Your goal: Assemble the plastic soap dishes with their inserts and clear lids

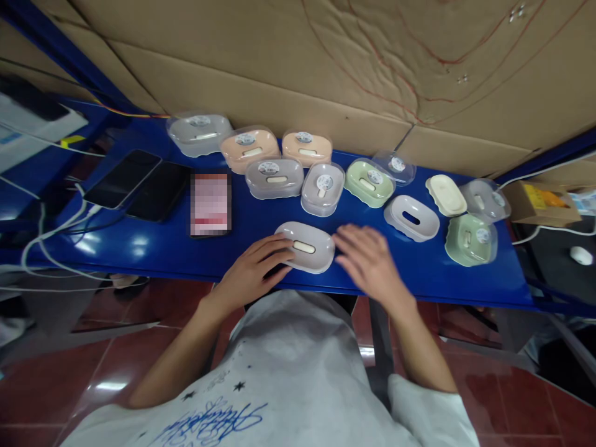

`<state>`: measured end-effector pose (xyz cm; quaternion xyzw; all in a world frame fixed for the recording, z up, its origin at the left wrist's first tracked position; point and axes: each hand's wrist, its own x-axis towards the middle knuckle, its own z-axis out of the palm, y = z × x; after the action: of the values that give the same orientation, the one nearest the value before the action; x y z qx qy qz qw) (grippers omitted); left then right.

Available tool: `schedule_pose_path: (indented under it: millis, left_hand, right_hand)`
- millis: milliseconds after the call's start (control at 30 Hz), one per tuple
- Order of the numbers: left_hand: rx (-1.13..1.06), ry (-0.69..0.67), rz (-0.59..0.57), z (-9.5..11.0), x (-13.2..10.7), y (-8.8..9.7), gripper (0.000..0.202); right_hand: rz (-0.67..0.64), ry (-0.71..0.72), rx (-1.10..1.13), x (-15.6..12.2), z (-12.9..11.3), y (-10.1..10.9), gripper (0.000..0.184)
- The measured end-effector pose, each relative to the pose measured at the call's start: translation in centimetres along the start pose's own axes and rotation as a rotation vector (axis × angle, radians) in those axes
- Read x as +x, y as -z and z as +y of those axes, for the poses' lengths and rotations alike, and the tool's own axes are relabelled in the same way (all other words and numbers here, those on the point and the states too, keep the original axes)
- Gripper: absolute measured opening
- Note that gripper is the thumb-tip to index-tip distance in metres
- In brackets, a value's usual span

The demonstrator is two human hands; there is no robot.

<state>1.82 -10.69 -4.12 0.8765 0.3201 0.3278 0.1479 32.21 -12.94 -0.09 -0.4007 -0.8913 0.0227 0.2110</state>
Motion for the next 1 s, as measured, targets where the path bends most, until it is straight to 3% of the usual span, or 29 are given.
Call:
schedule_pose_path:
  millis: [100, 167, 267, 333, 400, 500, 567, 700, 867, 1000]
  left_hand:
    - [-0.027, 0.013, -0.003, 0.1, 0.0, 0.2, 0.022]
    - [-0.02, 0.013, 0.007, 0.2, 0.0, 0.3, 0.023]
    - [0.006, 0.025, 0.045, 0.3, -0.2, 0.4, 0.024]
    - [0.001, 0.039, 0.071, 0.4, -0.3, 0.5, 0.025]
    - [-0.019, 0.05, 0.085, 0.4, -0.3, 0.5, 0.025]
    - [-0.039, 0.056, 0.087, 0.4, -0.2, 0.6, 0.026]
    - [-0.046, 0.062, 0.088, 0.4, -0.2, 0.6, 0.026]
    - [-0.062, 0.075, 0.097, 0.4, -0.2, 0.7, 0.03]
    - [-0.059, 0.073, 0.089, 0.3, -0.1, 0.6, 0.035]
    - [-0.046, 0.073, 0.097, 0.3, 0.0, 0.5, 0.031]
  right_hand:
    - [0.179, -0.226, -0.119, 1.4, 6.9, 3.9, 0.034]
    - [0.189, -0.366, -0.18, 3.1, 12.5, 6.0, 0.037]
    - [-0.112, -0.656, -0.184, 5.8, 19.8, 7.0, 0.073]
    - [-0.176, -0.709, -0.154, 7.1, 22.9, 6.6, 0.09]
    - [-0.169, -0.705, -0.136, 7.7, 24.5, 6.1, 0.094]
    - [-0.134, -0.718, -0.135, 7.1, 25.0, 6.1, 0.089]
    - [-0.086, -0.718, -0.155, 6.1, 24.3, 6.6, 0.074]
    - [0.181, -0.627, -0.33, 3.1, 20.6, 6.8, 0.05]
    - [0.47, -0.458, -0.408, -0.2, 15.8, 4.7, 0.057]
    - [0.575, -0.543, -0.381, -0.4, 14.8, 4.4, 0.06]
